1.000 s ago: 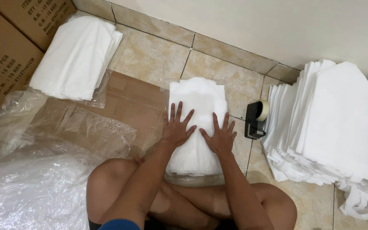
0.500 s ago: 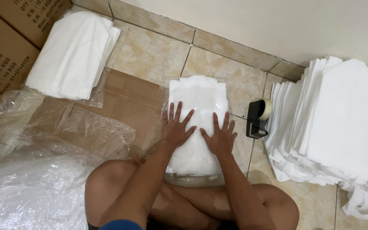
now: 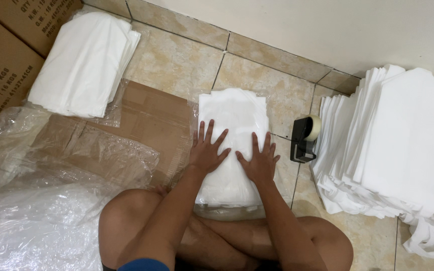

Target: The person sits on the floor and stacks white plastic bags into a neat pile. They then wrap the stack in a clear plastic bag and secure it with tape using a tape dispenser.

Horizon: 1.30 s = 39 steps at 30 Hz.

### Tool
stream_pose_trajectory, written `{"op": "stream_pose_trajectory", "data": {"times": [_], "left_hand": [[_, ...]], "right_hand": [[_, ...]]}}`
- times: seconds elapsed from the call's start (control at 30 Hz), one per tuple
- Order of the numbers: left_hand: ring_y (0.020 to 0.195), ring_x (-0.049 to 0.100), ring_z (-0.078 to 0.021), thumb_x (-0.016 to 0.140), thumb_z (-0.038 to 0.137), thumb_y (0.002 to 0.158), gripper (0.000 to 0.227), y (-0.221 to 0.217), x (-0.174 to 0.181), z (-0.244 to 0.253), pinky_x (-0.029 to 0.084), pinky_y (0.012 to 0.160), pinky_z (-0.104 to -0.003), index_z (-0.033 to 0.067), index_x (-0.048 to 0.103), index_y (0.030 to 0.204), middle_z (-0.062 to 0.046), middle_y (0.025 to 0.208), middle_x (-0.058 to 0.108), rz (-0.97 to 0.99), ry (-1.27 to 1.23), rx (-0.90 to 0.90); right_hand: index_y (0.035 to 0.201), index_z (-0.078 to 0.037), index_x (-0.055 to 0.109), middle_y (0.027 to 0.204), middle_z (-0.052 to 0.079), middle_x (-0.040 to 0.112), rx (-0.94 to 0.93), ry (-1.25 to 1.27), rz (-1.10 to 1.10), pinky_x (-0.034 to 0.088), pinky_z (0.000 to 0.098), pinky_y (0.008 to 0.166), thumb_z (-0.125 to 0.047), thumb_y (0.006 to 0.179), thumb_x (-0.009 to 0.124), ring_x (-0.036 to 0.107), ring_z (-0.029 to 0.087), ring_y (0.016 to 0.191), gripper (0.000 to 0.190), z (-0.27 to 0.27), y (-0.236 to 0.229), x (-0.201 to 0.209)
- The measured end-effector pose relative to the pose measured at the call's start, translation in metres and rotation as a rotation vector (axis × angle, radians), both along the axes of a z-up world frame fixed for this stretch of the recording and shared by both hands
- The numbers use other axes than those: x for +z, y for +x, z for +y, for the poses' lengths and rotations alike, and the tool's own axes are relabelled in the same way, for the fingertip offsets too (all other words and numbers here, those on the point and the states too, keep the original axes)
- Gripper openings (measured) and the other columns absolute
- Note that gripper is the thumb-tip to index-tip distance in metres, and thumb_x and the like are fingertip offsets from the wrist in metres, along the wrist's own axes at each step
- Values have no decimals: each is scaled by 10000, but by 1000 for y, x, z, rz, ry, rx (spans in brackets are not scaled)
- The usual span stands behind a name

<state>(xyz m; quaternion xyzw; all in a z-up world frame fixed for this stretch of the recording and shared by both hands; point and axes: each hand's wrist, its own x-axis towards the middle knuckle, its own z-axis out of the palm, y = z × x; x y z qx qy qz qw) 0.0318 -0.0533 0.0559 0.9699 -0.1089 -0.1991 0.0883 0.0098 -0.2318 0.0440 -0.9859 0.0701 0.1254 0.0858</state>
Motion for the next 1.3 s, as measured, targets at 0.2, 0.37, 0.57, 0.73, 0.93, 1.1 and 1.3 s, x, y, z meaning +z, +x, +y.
{"op": "stream_pose_trajectory", "data": {"times": [0.2,0.37,0.57,0.73,0.93,1.1,1.3], "left_hand": [[1472,0,-376,171,646,938,639,1,-1,1,139,1187,-500,375,156,1517,-117,1609,5,-19,-17,6],[1471,3,-381,183,648,937,641,0,-2,1,149,1186,-495,370,175,1515,-121,1609,12,-14,-44,15],[1471,12,-380,196,648,936,637,0,-2,1,153,1184,-497,374,188,1512,-120,1608,27,-26,-68,24],[1472,3,-373,196,644,940,632,0,-1,1,149,1188,-487,377,178,1512,-114,1609,18,-16,-50,20],[1474,-14,-362,198,651,937,634,1,-7,4,115,1189,-497,385,181,1513,-100,1612,12,-21,-73,34],[1438,183,-404,404,528,956,623,-2,20,11,215,1167,-545,199,349,1482,-211,1553,178,-134,-399,322],[1333,393,-386,594,572,825,920,25,-143,39,453,950,-498,229,106,1526,-234,1493,238,268,-569,767]], "right_hand": [[1521,-284,229,1578,179,120,-1,78,-41,313,606,1085,-729,852,401,291,450,1381,821,-4,1,-4],[1524,-309,209,1586,165,102,-23,95,-11,264,545,1129,-736,843,407,252,445,1398,828,-3,1,-2],[1524,-301,210,1584,170,100,-29,104,-17,254,530,1142,-721,844,434,247,452,1395,830,-1,-1,1],[1521,-303,220,1586,159,105,-36,120,-15,235,528,1151,-720,846,429,232,451,1401,821,-2,0,4],[1513,-315,242,1582,146,134,-60,150,-39,231,535,1148,-706,845,463,236,442,1408,805,-8,1,-4],[1461,-103,362,1431,198,392,-422,616,-135,387,489,1093,-494,961,527,449,376,1291,656,-32,11,2],[1394,-94,464,1259,241,574,-405,558,194,529,502,852,-745,723,695,584,389,1132,963,-90,10,-48]]}}
